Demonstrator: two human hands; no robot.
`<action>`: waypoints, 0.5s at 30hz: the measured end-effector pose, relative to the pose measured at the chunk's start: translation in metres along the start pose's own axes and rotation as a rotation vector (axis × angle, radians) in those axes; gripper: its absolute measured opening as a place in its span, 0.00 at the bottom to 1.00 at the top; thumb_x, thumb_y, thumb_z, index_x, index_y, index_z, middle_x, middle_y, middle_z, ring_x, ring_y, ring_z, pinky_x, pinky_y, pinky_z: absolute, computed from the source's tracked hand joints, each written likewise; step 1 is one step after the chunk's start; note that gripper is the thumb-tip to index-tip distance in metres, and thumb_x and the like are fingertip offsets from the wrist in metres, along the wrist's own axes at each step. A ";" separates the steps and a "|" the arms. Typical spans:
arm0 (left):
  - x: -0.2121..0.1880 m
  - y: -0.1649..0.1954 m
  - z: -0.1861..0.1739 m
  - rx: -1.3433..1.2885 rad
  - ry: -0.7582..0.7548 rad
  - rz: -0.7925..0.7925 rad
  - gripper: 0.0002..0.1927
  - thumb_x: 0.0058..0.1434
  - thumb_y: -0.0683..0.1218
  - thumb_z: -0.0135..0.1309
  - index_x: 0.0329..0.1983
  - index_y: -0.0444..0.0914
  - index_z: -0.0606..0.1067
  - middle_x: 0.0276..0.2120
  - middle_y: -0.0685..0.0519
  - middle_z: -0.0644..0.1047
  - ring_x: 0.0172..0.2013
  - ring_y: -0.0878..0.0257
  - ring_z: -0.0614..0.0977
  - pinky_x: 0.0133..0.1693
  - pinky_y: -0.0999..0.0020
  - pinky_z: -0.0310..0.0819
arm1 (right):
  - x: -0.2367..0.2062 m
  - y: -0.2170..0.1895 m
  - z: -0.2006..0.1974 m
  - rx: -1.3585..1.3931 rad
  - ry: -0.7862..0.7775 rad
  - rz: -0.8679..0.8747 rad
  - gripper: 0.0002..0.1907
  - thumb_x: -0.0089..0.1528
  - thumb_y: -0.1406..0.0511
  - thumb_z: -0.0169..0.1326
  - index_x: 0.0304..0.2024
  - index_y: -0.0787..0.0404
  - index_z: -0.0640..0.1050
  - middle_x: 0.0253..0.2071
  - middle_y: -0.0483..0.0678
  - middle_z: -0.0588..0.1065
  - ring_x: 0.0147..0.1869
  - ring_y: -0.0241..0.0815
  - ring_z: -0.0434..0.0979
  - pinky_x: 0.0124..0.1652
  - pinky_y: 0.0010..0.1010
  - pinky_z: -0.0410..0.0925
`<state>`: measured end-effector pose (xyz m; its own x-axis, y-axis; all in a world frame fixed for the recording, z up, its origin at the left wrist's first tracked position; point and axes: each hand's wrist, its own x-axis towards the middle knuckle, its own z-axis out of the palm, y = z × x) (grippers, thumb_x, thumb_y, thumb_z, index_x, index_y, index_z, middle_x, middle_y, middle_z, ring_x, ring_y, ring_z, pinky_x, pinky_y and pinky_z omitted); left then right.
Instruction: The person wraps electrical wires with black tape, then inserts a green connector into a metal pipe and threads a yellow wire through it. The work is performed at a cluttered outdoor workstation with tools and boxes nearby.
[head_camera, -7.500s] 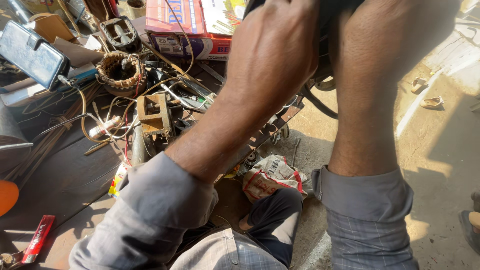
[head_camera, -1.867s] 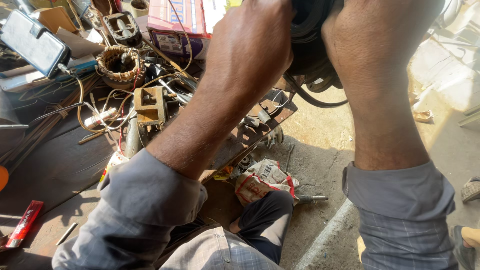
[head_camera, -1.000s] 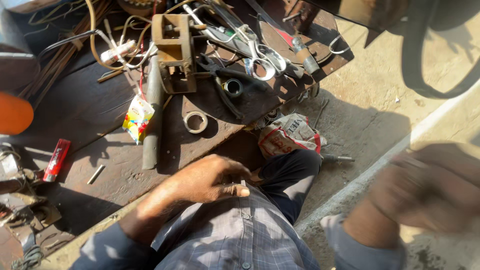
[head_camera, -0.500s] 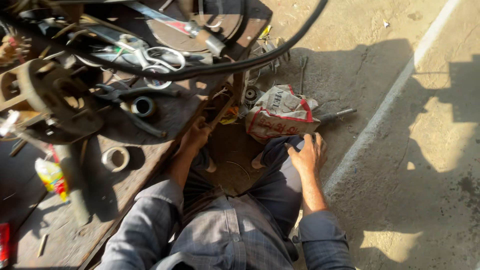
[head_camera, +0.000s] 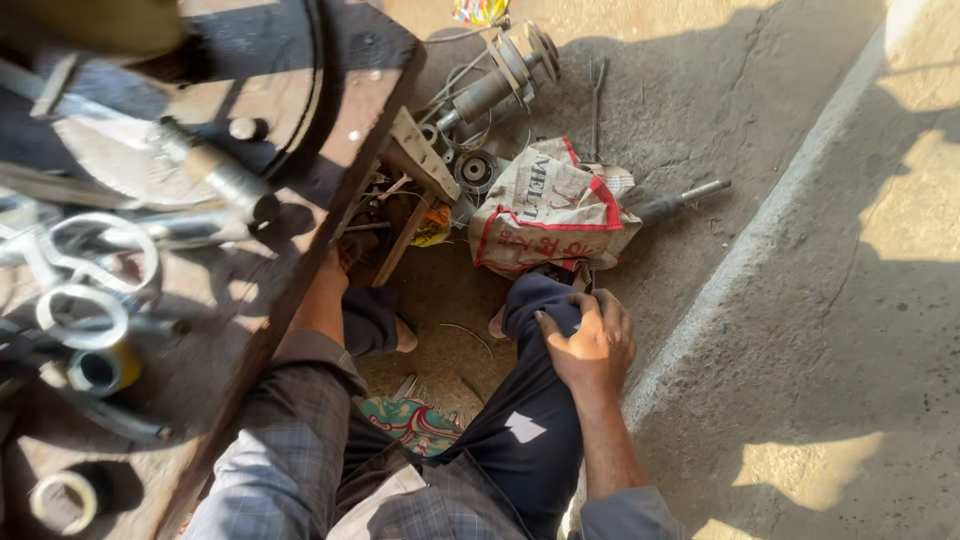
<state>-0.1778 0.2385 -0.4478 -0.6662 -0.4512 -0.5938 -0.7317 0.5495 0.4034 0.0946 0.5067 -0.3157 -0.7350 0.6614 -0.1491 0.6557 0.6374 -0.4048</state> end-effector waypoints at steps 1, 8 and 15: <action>0.008 0.001 0.008 -0.002 0.002 -0.014 0.25 0.68 0.58 0.57 0.61 0.41 0.69 0.39 0.48 0.76 0.32 0.60 0.76 0.35 0.61 0.72 | 0.002 0.002 0.002 0.009 -0.020 -0.004 0.30 0.52 0.47 0.67 0.50 0.56 0.81 0.60 0.53 0.72 0.67 0.58 0.68 0.60 0.54 0.65; 0.038 0.036 0.056 -0.035 0.007 -0.072 0.22 0.69 0.58 0.56 0.57 0.40 0.71 0.37 0.50 0.76 0.32 0.59 0.76 0.34 0.60 0.73 | 0.025 0.011 0.009 -0.065 -0.139 0.051 0.29 0.52 0.46 0.68 0.48 0.56 0.82 0.59 0.55 0.71 0.67 0.57 0.66 0.59 0.57 0.61; 0.059 0.074 0.094 -0.148 -0.001 -0.157 0.19 0.69 0.57 0.55 0.54 0.40 0.73 0.34 0.51 0.76 0.31 0.59 0.76 0.34 0.59 0.74 | 0.048 0.014 0.013 -0.024 -0.151 0.094 0.28 0.49 0.46 0.68 0.46 0.54 0.82 0.58 0.52 0.72 0.66 0.55 0.67 0.59 0.53 0.63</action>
<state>-0.2580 0.3182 -0.5185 -0.5426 -0.5223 -0.6579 -0.8395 0.3636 0.4038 0.0666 0.5423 -0.3401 -0.6869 0.6525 -0.3199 0.7251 0.5863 -0.3612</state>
